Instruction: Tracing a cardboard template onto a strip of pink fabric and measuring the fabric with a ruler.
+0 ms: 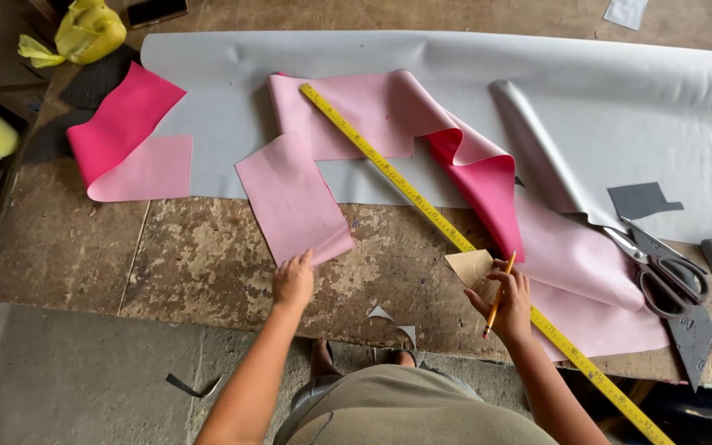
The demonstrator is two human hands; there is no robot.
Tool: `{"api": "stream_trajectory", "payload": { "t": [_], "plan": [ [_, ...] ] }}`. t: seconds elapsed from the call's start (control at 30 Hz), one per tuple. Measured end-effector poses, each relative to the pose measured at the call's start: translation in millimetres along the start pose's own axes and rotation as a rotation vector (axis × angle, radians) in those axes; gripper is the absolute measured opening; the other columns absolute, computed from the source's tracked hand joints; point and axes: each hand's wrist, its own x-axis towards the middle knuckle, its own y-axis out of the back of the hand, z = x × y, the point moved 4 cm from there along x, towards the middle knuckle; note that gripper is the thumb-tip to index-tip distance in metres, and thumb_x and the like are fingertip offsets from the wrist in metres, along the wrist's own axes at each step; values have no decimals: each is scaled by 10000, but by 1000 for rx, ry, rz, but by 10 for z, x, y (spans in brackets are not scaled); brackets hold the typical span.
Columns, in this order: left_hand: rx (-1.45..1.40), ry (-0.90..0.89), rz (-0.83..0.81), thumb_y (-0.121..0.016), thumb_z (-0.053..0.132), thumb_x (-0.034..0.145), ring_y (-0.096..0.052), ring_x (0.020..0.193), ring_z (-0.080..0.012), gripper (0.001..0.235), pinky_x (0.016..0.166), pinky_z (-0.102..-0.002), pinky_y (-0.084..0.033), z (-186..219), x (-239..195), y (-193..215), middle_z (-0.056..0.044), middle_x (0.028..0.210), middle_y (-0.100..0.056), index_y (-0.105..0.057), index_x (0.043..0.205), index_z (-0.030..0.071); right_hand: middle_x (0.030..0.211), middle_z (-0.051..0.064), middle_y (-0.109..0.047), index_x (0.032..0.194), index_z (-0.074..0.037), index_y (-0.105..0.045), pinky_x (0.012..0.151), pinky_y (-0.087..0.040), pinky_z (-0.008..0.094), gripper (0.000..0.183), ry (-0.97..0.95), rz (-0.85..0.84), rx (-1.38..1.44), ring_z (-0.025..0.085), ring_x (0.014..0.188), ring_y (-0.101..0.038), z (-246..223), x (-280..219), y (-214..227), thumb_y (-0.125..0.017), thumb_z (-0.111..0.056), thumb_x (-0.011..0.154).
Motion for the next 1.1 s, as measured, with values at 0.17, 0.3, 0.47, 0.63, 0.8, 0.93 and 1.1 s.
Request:
{"api": "stream_trajectory", "payload": {
  "t": [0.17,0.3,0.47,0.63,0.8,0.93,1.1],
  "plan": [
    [43,-124,216,-592,224,924,-752,826,-295,279,686,-462,-602,311,760,629,-47,865,-735,-697,1182,253,1325,132,-649,1072,-149,-618,981,-495,493,532,-55,38,42,390,1147,-644,176,33,147,-945,-292,676],
    [-90,-235,376,-554,167,948,-702,927,-317,234,744,-459,-596,1138,1738,1322,-81,940,-721,-696,1134,168,1336,142,-627,1078,-152,-609,973,-516,495,514,-60,43,77,391,1176,-651,174,49,230,-933,-265,695],
    [-48,-501,701,-557,155,981,-692,962,-230,253,770,-372,-607,2988,2071,2622,-5,1044,-721,-672,1204,191,1327,160,-635,1061,-135,-606,983,-514,505,507,-101,120,82,412,1172,-655,194,-48,522,-934,-218,683],
    [-290,-900,830,-571,87,919,-650,1004,-284,411,824,-421,-543,4787,1878,2937,-15,1176,-723,-631,1311,192,1395,184,-530,1140,-138,-575,1108,-472,476,493,-164,36,79,350,1337,-561,428,-370,881,-882,-227,765],
    [-333,-1124,-8,-714,656,969,-150,1584,-482,1089,1152,-626,-317,5682,1513,1977,-250,1732,-27,114,1618,372,1421,208,-524,1130,-113,-560,1093,-517,550,506,-233,77,66,383,1347,-557,466,-610,1124,-863,-246,747],
    [-108,-991,-284,-583,552,1021,10,1585,-378,825,1218,-645,-121,5141,1382,1487,-157,1724,48,-68,1634,351,1406,212,-527,1167,-104,-554,1105,-488,457,542,-224,100,54,365,1349,-572,428,-787,1059,-870,-207,738],
    [-84,-592,-362,-637,479,959,-118,1571,-372,744,1182,-602,-264,3625,1877,1166,-127,1719,-75,-291,1602,342,1419,217,-580,1142,-87,-557,1108,-452,399,510,-156,85,48,325,1288,-604,289,-763,710,-864,-163,742]
  ]
}}
